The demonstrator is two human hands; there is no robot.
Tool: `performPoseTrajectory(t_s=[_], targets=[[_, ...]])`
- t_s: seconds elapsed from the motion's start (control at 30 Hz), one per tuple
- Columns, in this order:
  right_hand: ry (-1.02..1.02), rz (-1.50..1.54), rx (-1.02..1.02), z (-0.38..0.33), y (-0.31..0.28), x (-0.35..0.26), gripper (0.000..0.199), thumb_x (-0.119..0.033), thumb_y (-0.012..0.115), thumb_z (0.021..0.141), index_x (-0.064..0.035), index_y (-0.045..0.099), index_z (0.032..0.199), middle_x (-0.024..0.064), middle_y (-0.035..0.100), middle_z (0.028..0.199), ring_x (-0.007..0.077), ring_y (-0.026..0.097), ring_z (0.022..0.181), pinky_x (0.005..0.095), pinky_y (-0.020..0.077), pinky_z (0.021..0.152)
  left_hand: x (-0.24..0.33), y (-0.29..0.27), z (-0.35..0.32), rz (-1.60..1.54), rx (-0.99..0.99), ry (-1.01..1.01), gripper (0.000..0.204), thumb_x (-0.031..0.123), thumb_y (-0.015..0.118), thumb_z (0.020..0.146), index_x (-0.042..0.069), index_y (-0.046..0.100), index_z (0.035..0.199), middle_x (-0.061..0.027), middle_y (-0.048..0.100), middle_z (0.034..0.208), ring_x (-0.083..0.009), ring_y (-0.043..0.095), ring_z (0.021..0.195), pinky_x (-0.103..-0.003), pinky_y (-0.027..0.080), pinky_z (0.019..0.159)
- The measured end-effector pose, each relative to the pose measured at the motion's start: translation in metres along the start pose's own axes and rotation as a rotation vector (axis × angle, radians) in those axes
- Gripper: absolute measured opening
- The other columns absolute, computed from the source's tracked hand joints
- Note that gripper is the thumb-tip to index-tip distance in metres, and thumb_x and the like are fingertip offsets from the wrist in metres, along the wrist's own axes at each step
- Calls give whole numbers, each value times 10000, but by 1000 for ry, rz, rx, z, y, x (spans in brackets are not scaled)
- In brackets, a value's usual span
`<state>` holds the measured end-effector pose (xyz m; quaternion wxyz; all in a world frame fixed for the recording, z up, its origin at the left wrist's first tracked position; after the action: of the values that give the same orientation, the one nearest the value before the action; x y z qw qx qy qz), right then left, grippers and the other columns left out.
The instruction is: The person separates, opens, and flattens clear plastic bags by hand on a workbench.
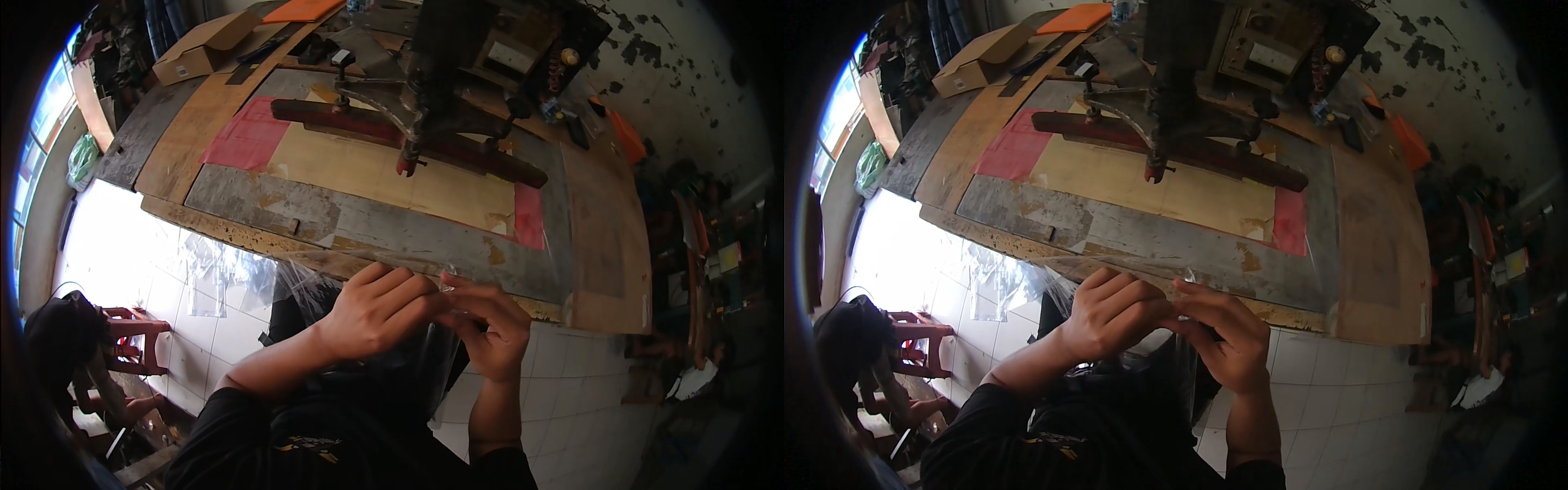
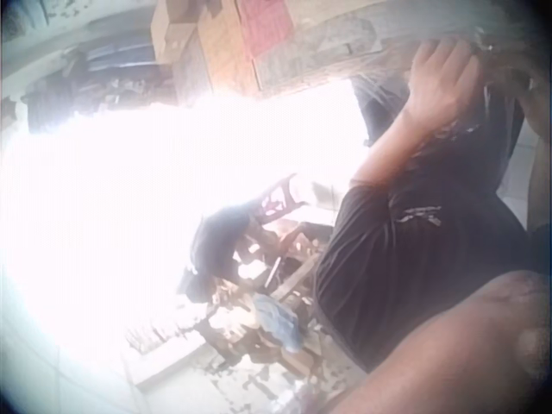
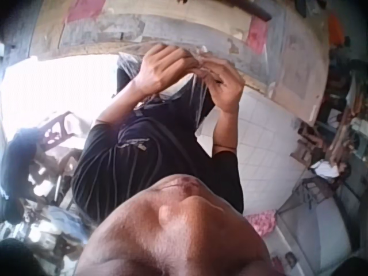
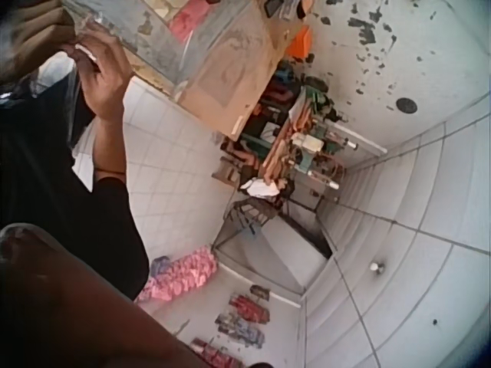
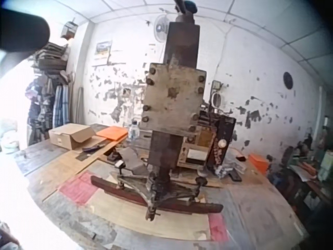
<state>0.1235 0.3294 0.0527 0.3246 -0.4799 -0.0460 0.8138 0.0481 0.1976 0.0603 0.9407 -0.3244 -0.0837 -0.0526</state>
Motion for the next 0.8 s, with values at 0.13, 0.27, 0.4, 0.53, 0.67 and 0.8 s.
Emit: performPoseTrajectory(t_s=[0.13, 0.27, 0.4, 0.53, 0.67, 0.8], targets=[[75, 99, 37, 0, 3, 5, 251, 74, 816, 835, 18, 757, 1073, 152, 768, 1103, 287, 753, 1113, 381, 630, 919, 0, -6, 0, -4, 2, -20, 330, 200, 758, 786, 92, 674, 1087, 1, 621, 1004, -164, 594, 831, -320, 414, 697], [48, 92, 117, 1, -1, 3, 163, 69, 770, 897, 20, 751, 1051, 142, 763, 1059, 290, 750, 1101, 378, 609, 922, -16, -17, -7, 52, -37, -164, 331, 272, 848, 795, 139, 678, 1046, -8, 673, 1109, -197, 652, 992, -356, 457, 808], [-2, 99, 207, -1, -10, 4, 78, -4, 750, 952, 17, 733, 1025, 132, 750, 1013, 290, 746, 1076, 378, 587, 934, -29, -36, -23, 170, -62, -228, 291, 327, 891, 763, 166, 697, 909, -18, 697, 1244, -242, 651, 1183, -422, 454, 968], [-12, 105, 319, -5, -28, 11, 86, -57, 720, 1000, 24, 712, 1028, 135, 748, 1026, 281, 740, 1062, 395, 571, 964, -47, -55, -42, 224, -140, -288, 265, 333, 860, 791, 132, 690, 821, -48, 665, 1335, -255, 622, 1246, -456, 441, 1019], [1, 58, 396, -6, -49, 20, 118, -81, 685, 1032, 35, 696, 1043, 150, 745, 1032, 273, 732, 1064, 396, 562, 979, -65, -75, -50, 263, -206, -288, 259, 312, 827, 819, 100, 676, 822, -68, 659, 1323, -250, 624, 1225, -440, 462, 1005], [49, 21, 387, -4, -55, 34, 134, -103, 656, 1054, 30, 667, 1034, 156, 747, 1035, 277, 727, 1074, 414, 552, 1002, -81, -91, -43, 222, -201, -186, 191, 243, 811, 833, 105, 678, 844, -29, 714, 1109, -213, 686, 1003, -380, 516, 870]])
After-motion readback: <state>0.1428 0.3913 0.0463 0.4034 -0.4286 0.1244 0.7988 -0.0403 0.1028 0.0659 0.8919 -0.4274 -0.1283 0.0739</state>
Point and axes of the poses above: each hand's wrist, its own z-axis towards the middle knuckle, its own y-axis out of the palm, x = y × z, the point moved 9 cm from there along z, towards the middle knuckle
